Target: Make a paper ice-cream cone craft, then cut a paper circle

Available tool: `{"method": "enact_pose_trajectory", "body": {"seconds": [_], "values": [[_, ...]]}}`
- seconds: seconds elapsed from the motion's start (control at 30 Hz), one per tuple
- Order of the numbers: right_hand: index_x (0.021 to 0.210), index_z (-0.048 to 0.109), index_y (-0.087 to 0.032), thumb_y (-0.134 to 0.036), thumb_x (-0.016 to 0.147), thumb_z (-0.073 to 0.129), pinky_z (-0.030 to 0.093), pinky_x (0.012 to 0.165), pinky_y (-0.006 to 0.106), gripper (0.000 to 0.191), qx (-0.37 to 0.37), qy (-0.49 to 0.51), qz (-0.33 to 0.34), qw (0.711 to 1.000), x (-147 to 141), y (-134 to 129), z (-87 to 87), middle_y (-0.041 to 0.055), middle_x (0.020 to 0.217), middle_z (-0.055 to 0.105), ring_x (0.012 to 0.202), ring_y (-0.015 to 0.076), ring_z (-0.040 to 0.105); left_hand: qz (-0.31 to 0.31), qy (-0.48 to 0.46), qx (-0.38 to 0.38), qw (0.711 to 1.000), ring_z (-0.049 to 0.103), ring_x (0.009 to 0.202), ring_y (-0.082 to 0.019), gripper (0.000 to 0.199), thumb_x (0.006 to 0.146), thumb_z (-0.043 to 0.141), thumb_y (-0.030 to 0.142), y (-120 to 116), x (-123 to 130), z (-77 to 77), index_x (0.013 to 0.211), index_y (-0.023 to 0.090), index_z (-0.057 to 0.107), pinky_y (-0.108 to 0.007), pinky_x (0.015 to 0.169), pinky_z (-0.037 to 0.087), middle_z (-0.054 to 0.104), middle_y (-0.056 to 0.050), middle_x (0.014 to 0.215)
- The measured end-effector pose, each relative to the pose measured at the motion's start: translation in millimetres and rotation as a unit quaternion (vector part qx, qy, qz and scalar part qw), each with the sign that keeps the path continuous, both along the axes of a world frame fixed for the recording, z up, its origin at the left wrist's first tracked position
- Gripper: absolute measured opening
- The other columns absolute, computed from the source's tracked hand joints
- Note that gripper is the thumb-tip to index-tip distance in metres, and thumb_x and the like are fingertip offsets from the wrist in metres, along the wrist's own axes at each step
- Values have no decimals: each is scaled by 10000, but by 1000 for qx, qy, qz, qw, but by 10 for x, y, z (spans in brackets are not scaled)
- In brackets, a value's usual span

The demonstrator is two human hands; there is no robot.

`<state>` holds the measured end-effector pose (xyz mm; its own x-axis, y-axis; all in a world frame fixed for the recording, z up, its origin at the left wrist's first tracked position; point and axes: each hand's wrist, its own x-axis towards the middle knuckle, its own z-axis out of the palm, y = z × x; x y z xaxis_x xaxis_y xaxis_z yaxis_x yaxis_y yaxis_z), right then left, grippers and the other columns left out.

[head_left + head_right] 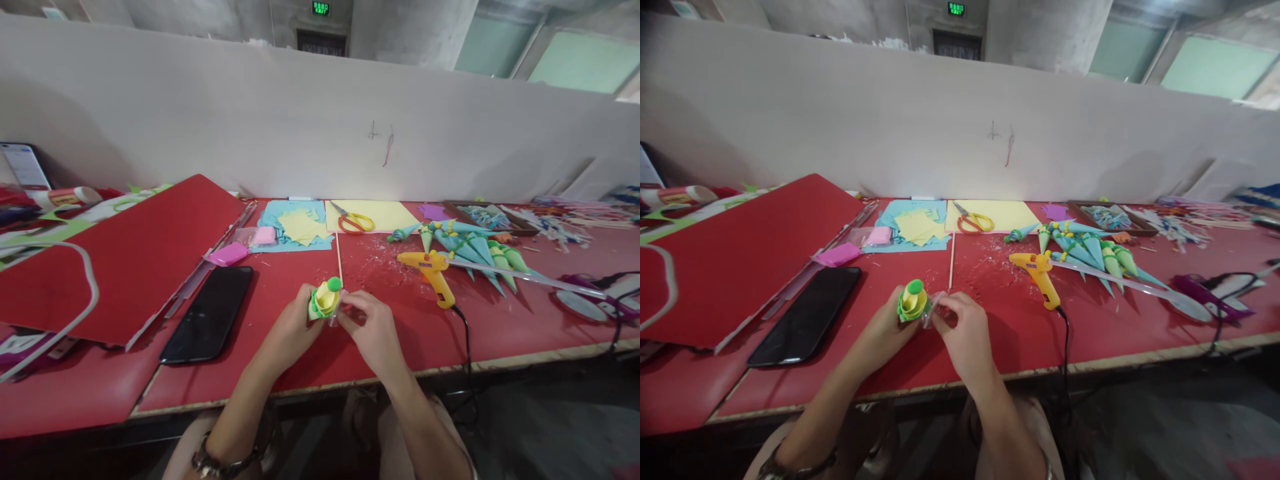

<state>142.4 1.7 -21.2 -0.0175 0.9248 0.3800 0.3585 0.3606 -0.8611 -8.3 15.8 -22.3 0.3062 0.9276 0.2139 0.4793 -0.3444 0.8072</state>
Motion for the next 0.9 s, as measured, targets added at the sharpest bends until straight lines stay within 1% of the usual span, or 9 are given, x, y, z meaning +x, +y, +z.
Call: {"method": "enact_pose_trajectory", "body": {"seconds": [0.13,0.23,0.33,0.43,0.5,0.6,0.67,0.77,0.9], "values": [[763,675,-165,-123,719,608,460,631,239,91,-12,-66,-12,998,-5,-1,2,31,734,645,638,145,590,-16,12,0,1000,520,661,-140,100,799,443,210,-7,23,-30,818,219,345,-251,599,393,519,31,726],[701,674,-164,-107,709,616,445,631,237,82,-41,-89,-11,995,0,-1,17,31,699,653,641,154,598,-15,29,-6,999,503,649,-138,119,799,444,217,-15,40,-45,808,221,325,-253,591,388,493,33,720],[688,679,-176,-118,729,590,440,625,234,114,-78,-75,11,994,12,5,18,26,676,665,635,157,610,-23,25,-1,999,501,651,-133,123,799,433,196,-25,58,-51,801,223,312,-246,586,388,483,34,724],[689,676,-182,-113,729,569,430,600,228,133,-95,-61,27,993,23,20,-12,13,642,659,608,153,604,-30,20,0,999,504,656,-131,125,798,426,183,-34,68,-47,803,224,308,-239,585,389,489,34,724],[692,670,-181,-114,726,555,419,586,233,137,-92,-69,29,993,19,30,-40,8,629,642,597,154,588,-34,19,-2,999,509,664,-132,129,797,429,188,-36,68,-41,808,224,305,-239,589,392,502,30,735],[730,654,-179,-117,743,509,423,629,252,158,-67,-65,22,995,-12,29,-58,19,689,636,656,164,585,-30,16,-4,999,521,697,-137,128,797,437,205,-28,58,-33,831,221,315,-248,617,404,518,16,776],[727,635,-176,-133,757,495,429,653,256,150,-46,-34,10,998,-31,20,-41,25,721,631,679,160,584,-18,9,-6,1000,530,728,-145,122,799,441,216,-16,50,-33,849,215,329,-259,642,413,522,5,798],[714,613,-177,-219,778,515,440,637,250,124,-30,41,-27,998,-21,8,13,23,723,626,676,153,583,-4,-4,-13,1000,535,753,-153,117,801,446,216,-1,45,-43,855,213,342,-269,660,418,529,-1,810],[781,618,-187,-316,781,536,453,584,241,153,-57,175,-84,979,41,15,52,-3,657,617,611,135,573,33,3,-11,999,516,676,-145,140,798,461,242,3,50,-50,824,222,325,-259,610,402,501,28,743]]}}
